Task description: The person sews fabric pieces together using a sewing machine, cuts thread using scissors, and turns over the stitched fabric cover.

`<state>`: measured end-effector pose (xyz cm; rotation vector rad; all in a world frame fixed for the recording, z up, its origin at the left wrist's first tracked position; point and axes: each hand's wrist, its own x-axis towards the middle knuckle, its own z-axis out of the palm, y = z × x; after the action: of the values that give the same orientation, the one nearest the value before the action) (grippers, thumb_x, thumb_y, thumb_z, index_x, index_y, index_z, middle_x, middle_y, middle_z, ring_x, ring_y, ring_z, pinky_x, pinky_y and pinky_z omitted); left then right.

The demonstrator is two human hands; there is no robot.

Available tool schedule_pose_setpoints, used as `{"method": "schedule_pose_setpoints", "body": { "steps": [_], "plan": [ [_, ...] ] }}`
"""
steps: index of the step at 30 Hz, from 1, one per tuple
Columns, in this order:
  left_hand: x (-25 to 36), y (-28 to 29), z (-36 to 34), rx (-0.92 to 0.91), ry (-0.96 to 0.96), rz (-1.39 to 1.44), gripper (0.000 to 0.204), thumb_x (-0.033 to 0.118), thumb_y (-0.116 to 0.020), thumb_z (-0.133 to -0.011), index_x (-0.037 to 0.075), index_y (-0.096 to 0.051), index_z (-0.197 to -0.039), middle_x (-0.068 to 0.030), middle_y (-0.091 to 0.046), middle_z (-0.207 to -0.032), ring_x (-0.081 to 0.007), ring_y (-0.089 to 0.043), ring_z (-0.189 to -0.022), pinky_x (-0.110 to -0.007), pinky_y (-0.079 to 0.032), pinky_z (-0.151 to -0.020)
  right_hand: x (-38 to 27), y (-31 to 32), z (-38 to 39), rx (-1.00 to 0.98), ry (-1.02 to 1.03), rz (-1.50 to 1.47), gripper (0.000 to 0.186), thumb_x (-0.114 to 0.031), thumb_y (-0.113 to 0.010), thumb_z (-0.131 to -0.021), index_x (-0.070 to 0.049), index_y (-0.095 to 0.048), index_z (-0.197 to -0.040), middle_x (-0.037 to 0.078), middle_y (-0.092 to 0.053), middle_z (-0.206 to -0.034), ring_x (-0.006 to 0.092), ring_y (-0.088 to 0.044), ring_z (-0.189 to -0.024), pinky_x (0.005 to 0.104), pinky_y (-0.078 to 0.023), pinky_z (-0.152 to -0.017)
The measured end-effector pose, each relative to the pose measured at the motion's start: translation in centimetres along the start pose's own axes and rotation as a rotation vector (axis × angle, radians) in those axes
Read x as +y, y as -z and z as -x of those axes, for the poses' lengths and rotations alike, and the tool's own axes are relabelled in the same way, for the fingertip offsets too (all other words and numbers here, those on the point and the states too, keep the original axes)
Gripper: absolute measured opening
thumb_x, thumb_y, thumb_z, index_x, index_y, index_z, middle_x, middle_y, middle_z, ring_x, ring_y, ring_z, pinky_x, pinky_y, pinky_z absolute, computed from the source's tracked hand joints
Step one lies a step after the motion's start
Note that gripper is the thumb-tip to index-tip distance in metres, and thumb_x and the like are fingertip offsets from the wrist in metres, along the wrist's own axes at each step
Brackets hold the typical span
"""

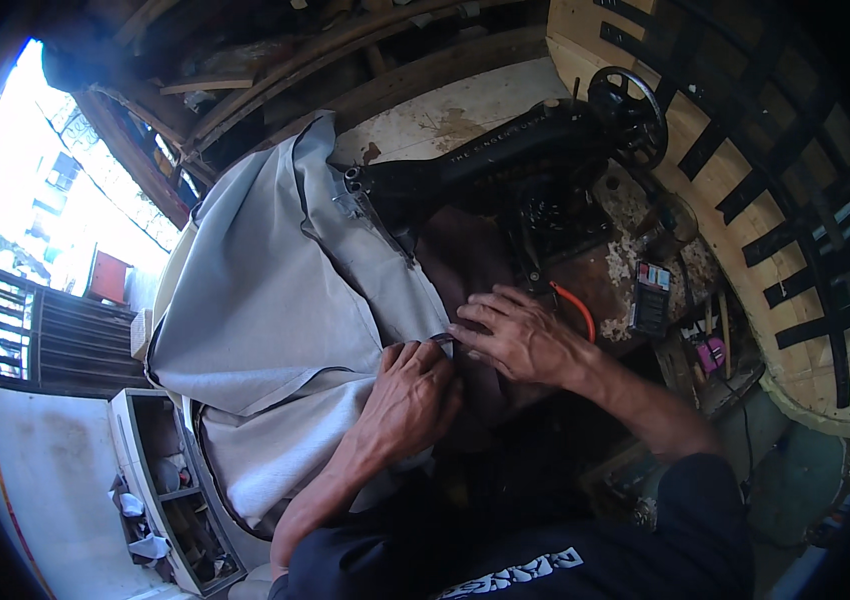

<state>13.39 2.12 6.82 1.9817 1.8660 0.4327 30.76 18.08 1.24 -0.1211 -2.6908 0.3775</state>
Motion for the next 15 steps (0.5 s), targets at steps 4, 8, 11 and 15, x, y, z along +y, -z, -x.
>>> {"method": "schedule_pose_setpoints", "body": {
  "steps": [4, 8, 11, 15],
  "plan": [
    [0.0, 0.0, -0.1, 0.082, -0.065, 0.001, 0.021, 0.014, -0.067, -0.087, -0.002, -0.069, -0.101, -0.0215, -0.057, -0.124, -0.0400, -0.057, -0.116, -0.047, -0.043, -0.103, 0.0, -0.5, -0.1, -0.029, 0.018, -0.098, 0.042, -0.020, -0.070, -0.090, -0.002, -0.069, -0.127, 0.015, -0.067, -0.125, 0.0315, -0.062, -0.120, 0.0481, -0.048, -0.105],
    [-0.1, 0.0, 0.0, 0.014, 0.007, 0.060, 0.026, 0.014, -0.068, -0.088, -0.003, -0.067, -0.108, -0.0238, -0.056, -0.133, -0.0433, -0.056, -0.123, -0.050, -0.043, -0.107, 0.2, -0.6, -0.1, -0.015, -0.001, -0.145, 0.041, -0.018, -0.070, -0.090, 0.000, -0.068, -0.126, 0.015, -0.068, -0.118, 0.0318, -0.064, -0.113, 0.0473, -0.050, -0.100],
    [-0.7, -0.3, 0.1, 0.038, -0.076, 0.037, 0.028, 0.015, -0.064, -0.093, -0.004, -0.061, -0.113, -0.0249, -0.055, -0.129, -0.0414, -0.056, -0.118, -0.049, -0.044, -0.103, 0.9, -0.6, -0.5, -0.019, -0.070, -0.186, 0.043, -0.015, -0.069, -0.089, -0.005, -0.068, -0.130, 0.013, -0.067, -0.114, 0.0311, -0.063, -0.108, 0.0469, -0.051, -0.096],
    [-1.3, -0.9, 0.1, 0.085, 0.022, 0.200, 0.028, 0.009, -0.063, -0.092, -0.004, -0.058, -0.117, -0.0252, -0.056, -0.128, -0.0413, -0.057, -0.117, -0.049, -0.045, -0.103, 0.9, -0.4, -0.5, -0.031, -0.047, -0.084, 0.050, -0.014, -0.069, -0.092, -0.017, -0.064, -0.141, 0.008, -0.066, -0.114, 0.0276, -0.062, -0.102, 0.0437, -0.050, -0.093]
  ]
}}
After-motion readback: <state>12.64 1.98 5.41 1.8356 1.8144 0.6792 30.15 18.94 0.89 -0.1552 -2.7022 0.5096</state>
